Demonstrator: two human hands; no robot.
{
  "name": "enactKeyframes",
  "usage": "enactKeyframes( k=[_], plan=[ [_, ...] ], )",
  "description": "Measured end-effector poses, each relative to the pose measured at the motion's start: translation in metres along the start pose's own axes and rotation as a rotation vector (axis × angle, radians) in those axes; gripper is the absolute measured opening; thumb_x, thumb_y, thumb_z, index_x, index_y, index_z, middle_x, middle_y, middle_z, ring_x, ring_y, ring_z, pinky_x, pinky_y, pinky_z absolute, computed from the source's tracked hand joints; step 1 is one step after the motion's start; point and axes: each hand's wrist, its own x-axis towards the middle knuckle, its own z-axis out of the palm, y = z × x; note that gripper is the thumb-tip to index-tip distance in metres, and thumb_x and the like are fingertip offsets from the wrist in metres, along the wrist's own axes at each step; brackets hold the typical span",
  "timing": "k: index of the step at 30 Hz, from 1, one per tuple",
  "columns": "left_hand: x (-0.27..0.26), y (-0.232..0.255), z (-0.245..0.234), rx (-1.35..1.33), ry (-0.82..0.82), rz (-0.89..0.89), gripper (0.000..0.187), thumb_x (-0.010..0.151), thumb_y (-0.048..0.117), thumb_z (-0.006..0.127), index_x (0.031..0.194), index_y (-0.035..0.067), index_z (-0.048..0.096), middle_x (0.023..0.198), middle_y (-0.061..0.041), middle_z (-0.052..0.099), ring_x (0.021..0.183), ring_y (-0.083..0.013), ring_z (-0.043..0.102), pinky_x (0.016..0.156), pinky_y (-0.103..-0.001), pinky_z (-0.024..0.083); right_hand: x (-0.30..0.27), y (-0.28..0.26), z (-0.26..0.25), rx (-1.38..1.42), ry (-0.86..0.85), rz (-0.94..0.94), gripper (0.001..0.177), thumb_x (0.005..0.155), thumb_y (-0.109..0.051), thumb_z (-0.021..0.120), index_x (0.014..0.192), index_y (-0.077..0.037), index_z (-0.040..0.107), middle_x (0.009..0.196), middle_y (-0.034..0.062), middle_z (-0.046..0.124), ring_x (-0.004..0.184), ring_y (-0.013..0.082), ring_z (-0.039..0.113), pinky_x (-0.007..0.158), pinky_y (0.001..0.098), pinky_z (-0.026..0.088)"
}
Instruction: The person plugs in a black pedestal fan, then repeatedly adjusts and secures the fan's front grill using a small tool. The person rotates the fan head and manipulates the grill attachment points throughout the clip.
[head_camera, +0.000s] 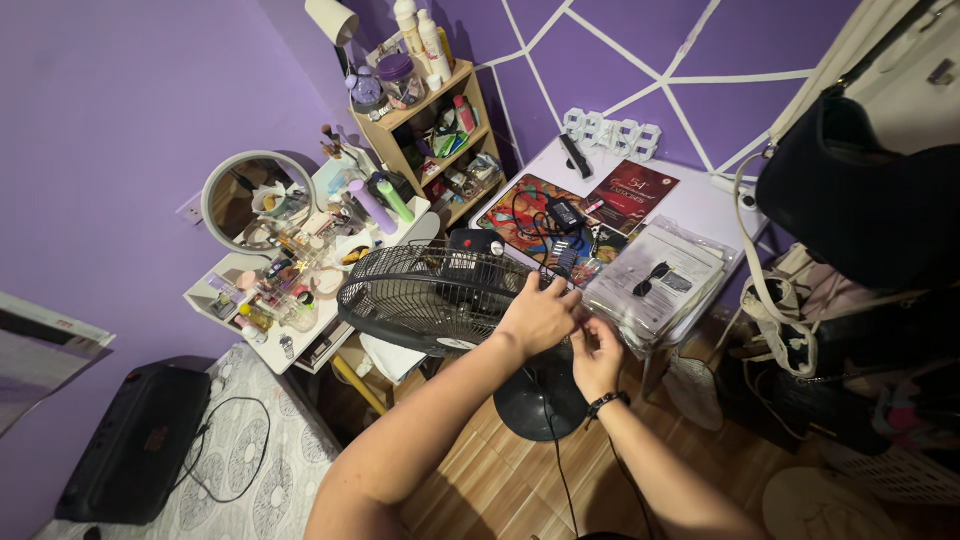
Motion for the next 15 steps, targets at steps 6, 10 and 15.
enactKeyframes(
  k=[6,10,15],
  plan=[
    [0.002,-0.007,0.003,-0.073,0.045,-0.011,0.025,0.089,0.021,0.058,0.107,0.017,0.074,0.118,0.000,0.064,0.120,-0.0218,0.055,0.094,-0.052,0.043,0.011,-0.025,-0.005,-0.097,-0.034,-0.153,0.019,0.094,-0.011,0.078,0.102,0.001,0.065,0.100,0.0040,0.064,0.090,0.0138,0.061,0.082,0.0269,0.051],
    [0.002,-0.005,-0.004,-0.038,-0.011,0.012,0.023,0.091,0.022,0.057,0.107,0.019,0.074,0.119,0.000,0.063,0.122,-0.0217,0.054,0.097,-0.053,0.042,0.008,-0.021,-0.006,-0.001,-0.049,-0.049,0.022,0.092,-0.012,0.079,0.101,0.001,0.064,0.099,0.0039,0.064,0.088,0.0124,0.059,0.078,0.0261,0.050],
    [0.005,-0.004,-0.002,-0.002,-0.017,0.030,0.028,0.093,0.029,0.056,0.115,0.022,0.070,0.125,0.002,0.062,0.126,-0.0225,0.052,0.099,-0.052,0.040,-0.005,-0.016,-0.009,0.006,-0.048,0.074,0.030,0.086,-0.014,0.083,0.108,0.000,0.068,0.097,0.0020,0.065,0.085,0.0101,0.055,0.076,0.0251,0.050]
  ],
)
